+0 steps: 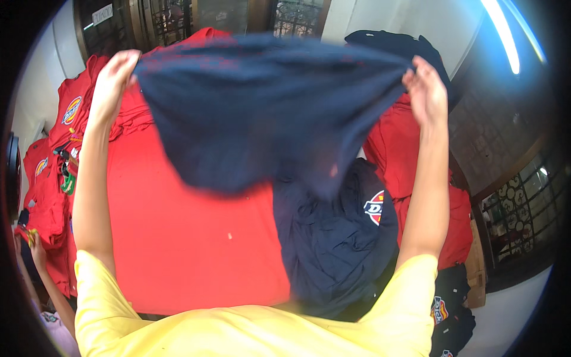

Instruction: The person folds a navy blue tank top by turning it over, aligning the edges, and smoothing the fabric by hand on a red table alongside other red garments.

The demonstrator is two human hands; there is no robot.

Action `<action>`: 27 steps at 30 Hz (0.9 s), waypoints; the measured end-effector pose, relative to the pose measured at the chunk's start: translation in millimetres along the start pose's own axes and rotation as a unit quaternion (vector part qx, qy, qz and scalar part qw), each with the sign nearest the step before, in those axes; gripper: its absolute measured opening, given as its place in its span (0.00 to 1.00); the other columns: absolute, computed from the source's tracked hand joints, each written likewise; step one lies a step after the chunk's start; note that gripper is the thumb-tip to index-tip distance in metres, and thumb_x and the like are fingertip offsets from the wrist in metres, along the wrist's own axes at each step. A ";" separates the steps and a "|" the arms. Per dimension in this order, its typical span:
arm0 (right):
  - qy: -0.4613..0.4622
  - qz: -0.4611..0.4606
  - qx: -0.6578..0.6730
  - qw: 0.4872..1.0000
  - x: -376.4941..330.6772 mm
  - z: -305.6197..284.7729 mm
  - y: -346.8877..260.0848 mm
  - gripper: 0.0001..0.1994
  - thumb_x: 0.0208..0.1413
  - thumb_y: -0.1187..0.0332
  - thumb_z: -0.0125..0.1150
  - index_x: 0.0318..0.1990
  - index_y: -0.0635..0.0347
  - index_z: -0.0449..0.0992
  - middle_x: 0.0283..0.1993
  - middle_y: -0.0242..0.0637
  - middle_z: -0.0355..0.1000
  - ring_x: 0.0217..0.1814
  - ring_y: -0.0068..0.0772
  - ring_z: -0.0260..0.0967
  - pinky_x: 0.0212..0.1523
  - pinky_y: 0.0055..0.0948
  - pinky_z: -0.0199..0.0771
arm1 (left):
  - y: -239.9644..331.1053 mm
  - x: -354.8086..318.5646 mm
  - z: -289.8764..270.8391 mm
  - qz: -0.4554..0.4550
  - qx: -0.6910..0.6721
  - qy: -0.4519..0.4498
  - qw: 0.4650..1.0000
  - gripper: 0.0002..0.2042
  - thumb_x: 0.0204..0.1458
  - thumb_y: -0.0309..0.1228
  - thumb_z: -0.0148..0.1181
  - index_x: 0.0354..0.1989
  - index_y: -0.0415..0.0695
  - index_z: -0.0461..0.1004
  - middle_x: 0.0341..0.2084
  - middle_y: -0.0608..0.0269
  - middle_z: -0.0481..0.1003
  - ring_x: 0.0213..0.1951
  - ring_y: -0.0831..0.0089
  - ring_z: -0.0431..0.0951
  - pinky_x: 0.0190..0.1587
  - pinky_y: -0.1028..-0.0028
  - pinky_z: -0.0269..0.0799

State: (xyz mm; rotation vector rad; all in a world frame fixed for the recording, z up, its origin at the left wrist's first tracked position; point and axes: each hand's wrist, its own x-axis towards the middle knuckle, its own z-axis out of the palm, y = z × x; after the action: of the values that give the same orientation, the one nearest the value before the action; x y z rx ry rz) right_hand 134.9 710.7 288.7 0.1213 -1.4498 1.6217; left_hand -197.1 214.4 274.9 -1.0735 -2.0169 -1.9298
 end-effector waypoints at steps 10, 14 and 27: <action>0.067 0.123 -0.178 0.974 140.9 -79.3 120.6 0.12 0.60 0.69 0.55 0.47 0.65 0.73 0.45 0.40 0.73 0.49 0.38 0.72 0.47 0.34 0.74 | -135.7 144.1 146.6 -0.013 0.114 -0.107 0.988 0.15 0.58 0.29 0.55 0.53 0.42 0.73 0.40 0.65 0.76 0.40 0.78 0.75 0.46 0.79 0.69; 0.059 0.190 -0.418 0.886 72.0 -97.7 212.8 0.15 0.57 0.67 0.58 0.49 0.66 0.74 0.48 0.39 0.74 0.52 0.27 0.68 0.49 0.32 0.67 | -183.4 55.7 190.6 -0.079 0.276 -0.263 0.921 0.26 0.51 0.35 0.63 0.57 0.38 0.68 0.49 0.46 0.73 0.56 0.57 0.71 0.58 0.66 0.64; -0.099 0.261 -0.605 0.746 -273.8 -11.1 156.5 0.17 0.52 0.58 0.64 0.26 0.65 0.71 0.31 0.46 0.68 0.33 0.49 0.66 0.36 0.40 0.66 | -119.2 -335.1 119.5 -0.197 0.160 -0.115 0.960 0.06 0.53 0.22 0.56 0.38 0.39 0.77 0.41 0.55 0.76 0.47 0.60 0.74 0.50 0.65 0.71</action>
State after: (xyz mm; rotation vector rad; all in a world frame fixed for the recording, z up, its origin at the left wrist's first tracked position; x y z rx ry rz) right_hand 190.5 588.1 3.3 -0.9570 -2.5865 0.7220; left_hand 22.3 205.6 -29.3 -0.9032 -2.7316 -1.5976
